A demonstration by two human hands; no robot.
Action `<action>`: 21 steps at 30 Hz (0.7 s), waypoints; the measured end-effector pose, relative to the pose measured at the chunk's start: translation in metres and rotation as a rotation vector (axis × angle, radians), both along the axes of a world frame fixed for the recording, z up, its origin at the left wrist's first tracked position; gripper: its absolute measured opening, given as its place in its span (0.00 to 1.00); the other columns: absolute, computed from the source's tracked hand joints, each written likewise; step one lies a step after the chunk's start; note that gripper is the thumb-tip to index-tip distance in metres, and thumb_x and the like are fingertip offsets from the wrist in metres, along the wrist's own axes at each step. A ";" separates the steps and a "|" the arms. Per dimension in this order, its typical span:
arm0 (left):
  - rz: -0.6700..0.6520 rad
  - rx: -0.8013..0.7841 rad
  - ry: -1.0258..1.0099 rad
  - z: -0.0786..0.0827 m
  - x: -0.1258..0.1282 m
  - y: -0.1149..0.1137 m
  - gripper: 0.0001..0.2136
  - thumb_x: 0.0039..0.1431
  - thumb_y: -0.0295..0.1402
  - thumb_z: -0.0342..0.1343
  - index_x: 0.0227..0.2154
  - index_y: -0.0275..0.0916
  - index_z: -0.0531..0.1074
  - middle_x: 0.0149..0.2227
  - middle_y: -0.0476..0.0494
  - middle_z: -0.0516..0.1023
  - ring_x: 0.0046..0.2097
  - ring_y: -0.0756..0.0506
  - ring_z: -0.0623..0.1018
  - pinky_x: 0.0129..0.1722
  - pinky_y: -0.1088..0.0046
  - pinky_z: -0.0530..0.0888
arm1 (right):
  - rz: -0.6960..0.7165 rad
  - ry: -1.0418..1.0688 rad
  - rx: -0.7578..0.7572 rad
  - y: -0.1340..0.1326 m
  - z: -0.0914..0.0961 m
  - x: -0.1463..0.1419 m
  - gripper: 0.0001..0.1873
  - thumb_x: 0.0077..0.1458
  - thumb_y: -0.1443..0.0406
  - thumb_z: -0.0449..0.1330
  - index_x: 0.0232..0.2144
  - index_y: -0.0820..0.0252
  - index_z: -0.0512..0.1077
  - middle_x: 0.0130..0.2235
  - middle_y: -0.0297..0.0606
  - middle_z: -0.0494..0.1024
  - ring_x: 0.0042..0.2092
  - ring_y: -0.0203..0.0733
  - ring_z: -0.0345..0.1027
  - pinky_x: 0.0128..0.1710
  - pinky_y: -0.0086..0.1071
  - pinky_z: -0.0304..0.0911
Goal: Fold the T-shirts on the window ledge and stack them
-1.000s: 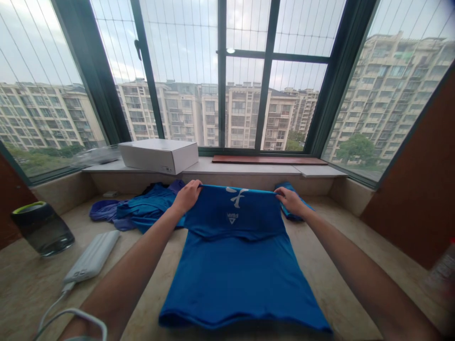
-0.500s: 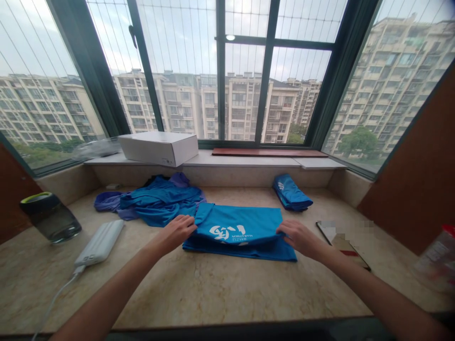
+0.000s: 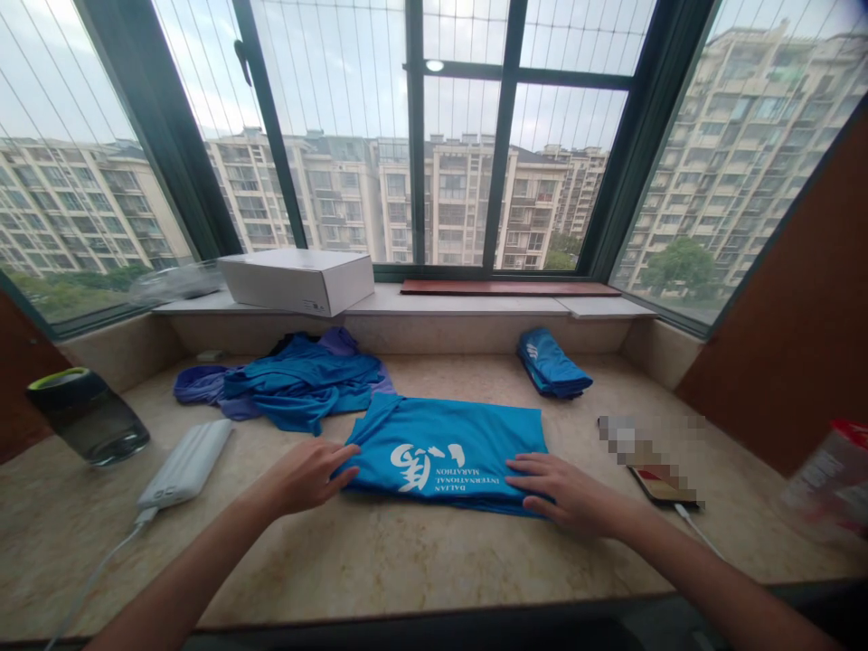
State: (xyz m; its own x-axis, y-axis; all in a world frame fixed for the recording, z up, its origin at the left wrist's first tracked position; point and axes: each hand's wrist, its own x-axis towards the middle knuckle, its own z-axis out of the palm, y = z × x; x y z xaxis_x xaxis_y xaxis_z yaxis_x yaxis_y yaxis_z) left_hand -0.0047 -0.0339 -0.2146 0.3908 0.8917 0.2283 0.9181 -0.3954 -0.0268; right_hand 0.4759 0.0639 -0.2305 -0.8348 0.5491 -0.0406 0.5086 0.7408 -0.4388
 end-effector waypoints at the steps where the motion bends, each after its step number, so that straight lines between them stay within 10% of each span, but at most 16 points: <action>1: -0.023 -0.022 0.007 0.001 0.001 -0.002 0.13 0.69 0.38 0.51 0.46 0.42 0.78 0.33 0.44 0.82 0.33 0.45 0.81 0.37 0.72 0.75 | 0.019 -0.010 -0.009 0.001 0.000 0.002 0.22 0.70 0.50 0.49 0.59 0.42 0.74 0.66 0.35 0.69 0.68 0.52 0.59 0.69 0.53 0.50; 6: -0.088 -0.034 -0.085 0.009 0.019 0.008 0.21 0.65 0.24 0.48 0.58 0.46 0.72 0.45 0.44 0.83 0.43 0.45 0.82 0.43 0.72 0.76 | -0.055 0.027 0.028 0.018 0.003 0.009 0.23 0.70 0.52 0.49 0.44 0.50 0.82 0.54 0.40 0.81 0.57 0.51 0.73 0.63 0.47 0.61; 10: -0.107 -0.116 -0.108 0.007 0.037 0.032 0.29 0.62 0.21 0.49 0.62 0.53 0.68 0.58 0.48 0.78 0.53 0.44 0.79 0.54 0.68 0.74 | -0.183 0.105 0.162 0.034 -0.005 -0.012 0.23 0.69 0.52 0.51 0.56 0.53 0.76 0.61 0.44 0.75 0.62 0.54 0.67 0.64 0.49 0.60; 21: -0.117 -0.149 -0.095 -0.019 0.023 0.063 0.17 0.58 0.24 0.50 0.45 0.43 0.78 0.43 0.41 0.81 0.44 0.41 0.81 0.46 0.66 0.77 | -0.285 -0.062 0.187 0.059 -0.033 -0.043 0.34 0.70 0.46 0.45 0.69 0.55 0.60 0.72 0.45 0.57 0.72 0.58 0.48 0.70 0.53 0.46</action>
State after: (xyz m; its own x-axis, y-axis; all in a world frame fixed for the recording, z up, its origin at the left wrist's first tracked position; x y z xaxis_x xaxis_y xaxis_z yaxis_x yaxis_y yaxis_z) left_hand 0.0186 0.0296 -0.2335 0.4766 0.8682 0.1379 0.8613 -0.4926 0.1246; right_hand 0.4329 0.1232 -0.2640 -0.6459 0.7626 0.0369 0.7281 0.6298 -0.2706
